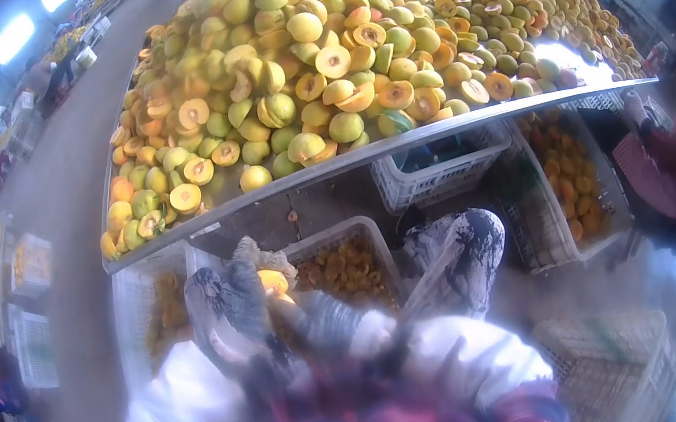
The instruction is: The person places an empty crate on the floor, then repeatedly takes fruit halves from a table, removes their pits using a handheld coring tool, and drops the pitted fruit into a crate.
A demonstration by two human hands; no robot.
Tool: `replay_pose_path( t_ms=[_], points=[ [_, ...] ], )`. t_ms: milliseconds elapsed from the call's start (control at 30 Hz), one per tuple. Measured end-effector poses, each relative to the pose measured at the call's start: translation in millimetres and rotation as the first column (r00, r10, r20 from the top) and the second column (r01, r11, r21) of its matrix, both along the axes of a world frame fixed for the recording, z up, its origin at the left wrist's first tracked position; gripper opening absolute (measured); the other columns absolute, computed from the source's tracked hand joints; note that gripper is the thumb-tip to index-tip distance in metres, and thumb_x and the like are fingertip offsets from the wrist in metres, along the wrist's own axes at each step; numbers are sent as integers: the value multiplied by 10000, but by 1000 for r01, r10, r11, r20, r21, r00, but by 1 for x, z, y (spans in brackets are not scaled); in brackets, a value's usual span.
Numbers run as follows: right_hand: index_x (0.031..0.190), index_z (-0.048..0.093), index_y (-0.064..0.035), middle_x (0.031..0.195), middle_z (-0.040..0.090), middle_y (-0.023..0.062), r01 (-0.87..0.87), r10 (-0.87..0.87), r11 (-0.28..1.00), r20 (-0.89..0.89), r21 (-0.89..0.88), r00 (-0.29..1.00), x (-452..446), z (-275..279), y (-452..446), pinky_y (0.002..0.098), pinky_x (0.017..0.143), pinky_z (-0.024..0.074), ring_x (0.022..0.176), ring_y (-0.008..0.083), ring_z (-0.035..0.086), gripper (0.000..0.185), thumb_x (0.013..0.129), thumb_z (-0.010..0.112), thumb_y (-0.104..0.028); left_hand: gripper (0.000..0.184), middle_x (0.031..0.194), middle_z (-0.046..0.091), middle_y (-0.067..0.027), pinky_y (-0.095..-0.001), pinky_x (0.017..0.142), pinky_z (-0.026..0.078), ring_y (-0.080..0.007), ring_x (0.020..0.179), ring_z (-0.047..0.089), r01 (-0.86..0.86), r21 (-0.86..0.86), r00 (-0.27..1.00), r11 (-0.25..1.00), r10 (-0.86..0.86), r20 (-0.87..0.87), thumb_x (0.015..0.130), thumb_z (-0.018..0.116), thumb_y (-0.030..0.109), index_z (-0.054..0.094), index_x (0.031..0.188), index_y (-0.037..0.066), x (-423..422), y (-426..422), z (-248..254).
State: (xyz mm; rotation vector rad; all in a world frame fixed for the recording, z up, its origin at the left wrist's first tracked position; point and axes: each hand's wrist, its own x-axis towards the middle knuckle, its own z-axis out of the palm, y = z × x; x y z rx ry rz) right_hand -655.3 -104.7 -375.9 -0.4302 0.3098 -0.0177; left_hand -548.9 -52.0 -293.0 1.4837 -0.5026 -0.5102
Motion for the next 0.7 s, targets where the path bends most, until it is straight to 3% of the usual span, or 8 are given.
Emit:
replay_pose_path(
  t_ms=[33,167,267,333,400,467,567,700],
  points=[
    [1071,627,-25,860,675,124,85,-13,549,93,-832,996,0,1,2,351,730,495,822,231,654,328,1022,408,-264,417,684,658,-88,-272,560,485,-143,574,604,-1,11,1000,1000,1,-3,965,547,354,661,752,14,2,5,5],
    [1205,560,-40,873,678,62,-131,160,401,-72,-907,984,-8,46,-9,333,733,510,779,210,649,337,1014,470,-302,384,694,667,-97,-267,543,478,-138,548,592,38,251,999,967,-41,7,941,594,285,650,674,15,1,1,31],
    [1295,505,-9,1163,590,68,97,-63,817,79,-568,995,-8,39,20,258,942,444,1056,124,540,370,1008,465,-239,359,659,645,-90,-253,532,469,-141,536,579,128,54,923,990,-98,-373,933,595,264,673,696,5,4,-1,9],
    [1199,555,-51,824,631,4,10,-10,1000,-196,-3,980,-3,20,25,264,658,554,703,122,626,334,974,561,-298,415,672,623,-74,-248,519,460,-148,520,557,-248,-449,570,859,504,649,954,540,350,673,773,0,-13,-16,2],
    [1086,588,-80,742,602,7,278,-179,931,-367,238,913,18,-47,54,214,508,510,577,81,576,308,971,550,-363,426,740,614,-90,-249,504,450,-148,522,543,-305,-407,726,861,487,485,982,470,373,671,917,4,-11,-8,-6],
    [1037,599,-109,725,598,11,236,-180,846,-160,478,971,17,-104,72,206,467,484,551,92,568,309,973,529,-403,405,825,621,-87,-267,545,458,-143,604,569,-40,-71,957,997,18,-289,993,436,355,665,1008,22,34,25,14],
    [1092,603,-108,771,608,28,-32,-24,956,186,292,982,-21,-125,55,237,509,489,620,133,592,346,970,525,-422,274,851,644,-100,-356,664,480,-224,723,605,-248,212,579,945,-31,814,954,516,268,680,914,52,155,100,-82],
    [1152,590,-99,868,629,84,-130,136,974,-20,186,990,-1,-137,56,287,573,502,719,166,613,395,968,519,-442,154,826,620,-114,-433,692,484,-305,792,606,-593,433,160,679,-428,890,837,625,167,675,946,70,215,125,-41]
  ],
)
